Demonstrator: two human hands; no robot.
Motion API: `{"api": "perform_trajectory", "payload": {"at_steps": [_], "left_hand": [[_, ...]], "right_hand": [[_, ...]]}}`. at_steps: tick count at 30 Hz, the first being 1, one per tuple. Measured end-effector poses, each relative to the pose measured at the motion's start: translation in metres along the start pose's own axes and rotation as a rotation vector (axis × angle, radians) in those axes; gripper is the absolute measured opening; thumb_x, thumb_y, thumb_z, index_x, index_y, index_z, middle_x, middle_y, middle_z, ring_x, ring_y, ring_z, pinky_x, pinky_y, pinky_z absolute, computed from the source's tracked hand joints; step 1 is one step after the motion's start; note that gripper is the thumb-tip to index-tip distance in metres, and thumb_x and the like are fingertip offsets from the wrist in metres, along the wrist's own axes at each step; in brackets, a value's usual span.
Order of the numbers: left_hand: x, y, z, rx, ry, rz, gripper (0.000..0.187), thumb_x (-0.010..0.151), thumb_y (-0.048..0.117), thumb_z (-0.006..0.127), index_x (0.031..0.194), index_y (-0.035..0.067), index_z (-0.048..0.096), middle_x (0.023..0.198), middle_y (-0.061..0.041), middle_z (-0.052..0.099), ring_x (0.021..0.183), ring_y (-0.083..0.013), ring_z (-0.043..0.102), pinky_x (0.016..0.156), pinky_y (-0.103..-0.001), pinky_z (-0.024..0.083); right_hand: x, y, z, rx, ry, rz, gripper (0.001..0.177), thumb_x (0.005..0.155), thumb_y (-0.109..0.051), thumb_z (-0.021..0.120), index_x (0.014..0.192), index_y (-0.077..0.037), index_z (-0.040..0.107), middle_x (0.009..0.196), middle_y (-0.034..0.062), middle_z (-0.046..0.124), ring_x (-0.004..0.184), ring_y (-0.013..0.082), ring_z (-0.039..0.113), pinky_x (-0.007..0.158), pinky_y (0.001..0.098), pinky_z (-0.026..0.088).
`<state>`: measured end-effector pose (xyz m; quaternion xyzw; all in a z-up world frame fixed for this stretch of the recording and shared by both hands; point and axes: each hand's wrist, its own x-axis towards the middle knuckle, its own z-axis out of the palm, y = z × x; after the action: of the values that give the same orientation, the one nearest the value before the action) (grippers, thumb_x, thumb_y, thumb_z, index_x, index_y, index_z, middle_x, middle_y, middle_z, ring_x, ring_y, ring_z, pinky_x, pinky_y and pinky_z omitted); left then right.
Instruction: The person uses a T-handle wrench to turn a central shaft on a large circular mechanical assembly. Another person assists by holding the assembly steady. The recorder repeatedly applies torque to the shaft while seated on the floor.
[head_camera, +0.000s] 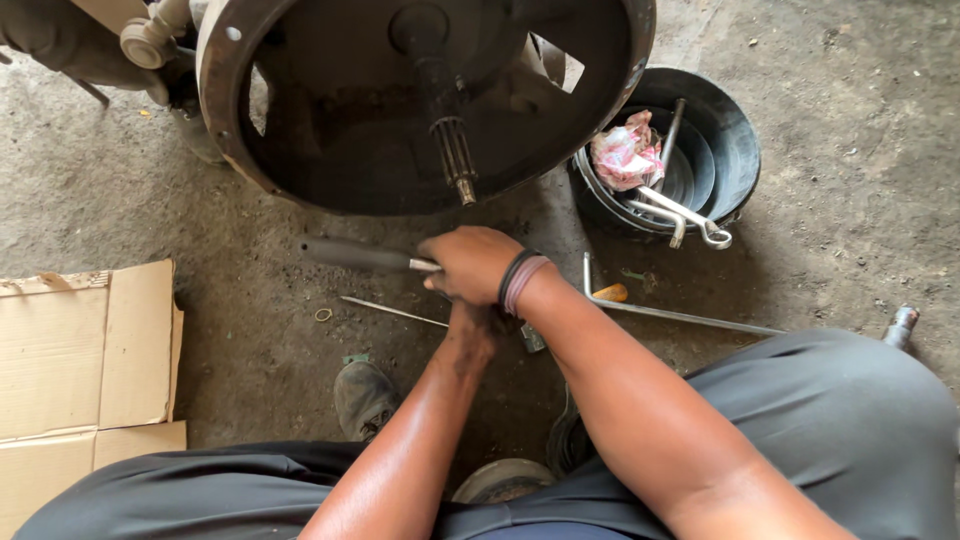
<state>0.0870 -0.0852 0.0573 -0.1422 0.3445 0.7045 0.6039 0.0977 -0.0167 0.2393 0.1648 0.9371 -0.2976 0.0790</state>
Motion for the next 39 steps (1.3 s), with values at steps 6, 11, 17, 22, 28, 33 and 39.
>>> {"api": "perform_trajectory", "payload": {"at_steps": [6, 11, 17, 22, 28, 33, 39], "left_hand": [[0.007, 0.039, -0.025, 0.503, 0.295, 0.088, 0.032, 0.097, 0.038, 0.059, 0.098, 0.007, 0.064, 0.080, -0.005, 0.063, 0.066, -0.0204, 0.059, 0.054, -0.036, 0.044], [0.040, 0.071, -0.050, -0.056, 0.090, 0.242, 0.010, 0.090, 0.010, 0.060, 0.093, 0.001, 0.063, 0.085, -0.009, 0.067, 0.072, -0.0209, 0.068, 0.064, -0.032, 0.056], [0.050, 0.098, -0.040, 0.079, 0.553, 0.375, 0.011, 0.085, 0.005, 0.059, 0.088, -0.005, 0.063, 0.078, -0.012, 0.066, 0.067, -0.0241, 0.064, 0.061, -0.036, 0.054], [0.043, 0.070, -0.012, 0.593, 0.729, 0.771, 0.022, 0.083, 0.007, 0.059, 0.096, -0.009, 0.065, 0.085, -0.018, 0.072, 0.073, -0.0251, 0.064, 0.072, -0.038, 0.053], [0.034, 0.068, 0.015, 0.693, 0.686, 0.808, 0.028, 0.082, 0.010, 0.057, 0.102, -0.010, 0.062, 0.087, -0.019, 0.072, 0.078, -0.0290, 0.068, 0.078, -0.040, 0.053], [0.035, 0.084, 0.028, 0.743, 0.731, 0.747, 0.028, 0.080, 0.009, 0.057, 0.099, -0.010, 0.061, 0.084, -0.022, 0.070, 0.076, -0.0330, 0.067, 0.077, -0.043, 0.053], [0.036, 0.081, 0.027, 0.778, 0.771, 0.674, 0.020, 0.082, 0.009, 0.057, 0.094, -0.007, 0.061, 0.075, -0.018, 0.067, 0.067, -0.0287, 0.064, 0.068, -0.043, 0.052]], "right_hand": [[0.029, 0.035, 0.039, 0.071, 0.083, 0.038, 0.029, 0.091, -0.031, 0.066, 0.110, -0.010, 0.073, 0.098, 0.0182, 0.073, 0.097, 0.0397, 0.068, 0.086, 0.0502, 0.051], [0.068, 0.084, 0.065, 0.295, 0.039, -0.060, 0.030, 0.100, -0.030, 0.057, 0.108, -0.006, 0.073, 0.102, 0.0191, 0.074, 0.098, 0.0376, 0.070, 0.090, 0.0453, 0.054], [0.098, 0.167, 0.098, 0.125, 0.054, -0.093, 0.031, 0.096, -0.028, 0.060, 0.111, -0.005, 0.073, 0.114, 0.0222, 0.070, 0.108, 0.0396, 0.064, 0.094, 0.0445, 0.050], [0.143, 0.251, 0.097, -0.040, 0.140, 0.096, 0.034, 0.096, -0.031, 0.059, 0.116, -0.007, 0.071, 0.114, 0.0214, 0.070, 0.104, 0.0398, 0.065, 0.089, 0.0459, 0.051], [0.236, 0.324, 0.083, -0.019, 0.293, 0.215, 0.038, 0.096, -0.035, 0.059, 0.123, -0.009, 0.068, 0.114, 0.0205, 0.070, 0.099, 0.0401, 0.067, 0.083, 0.0477, 0.053], [0.300, 0.340, 0.085, 0.027, 0.419, 0.246, 0.042, 0.096, -0.038, 0.058, 0.128, -0.011, 0.066, 0.114, 0.0198, 0.071, 0.095, 0.0403, 0.068, 0.078, 0.0492, 0.054], [0.330, 0.338, 0.084, 0.057, 0.571, 0.174, 0.048, 0.097, -0.042, 0.057, 0.134, -0.014, 0.063, 0.115, 0.0189, 0.071, 0.090, 0.0406, 0.069, 0.072, 0.0509, 0.055]]}}
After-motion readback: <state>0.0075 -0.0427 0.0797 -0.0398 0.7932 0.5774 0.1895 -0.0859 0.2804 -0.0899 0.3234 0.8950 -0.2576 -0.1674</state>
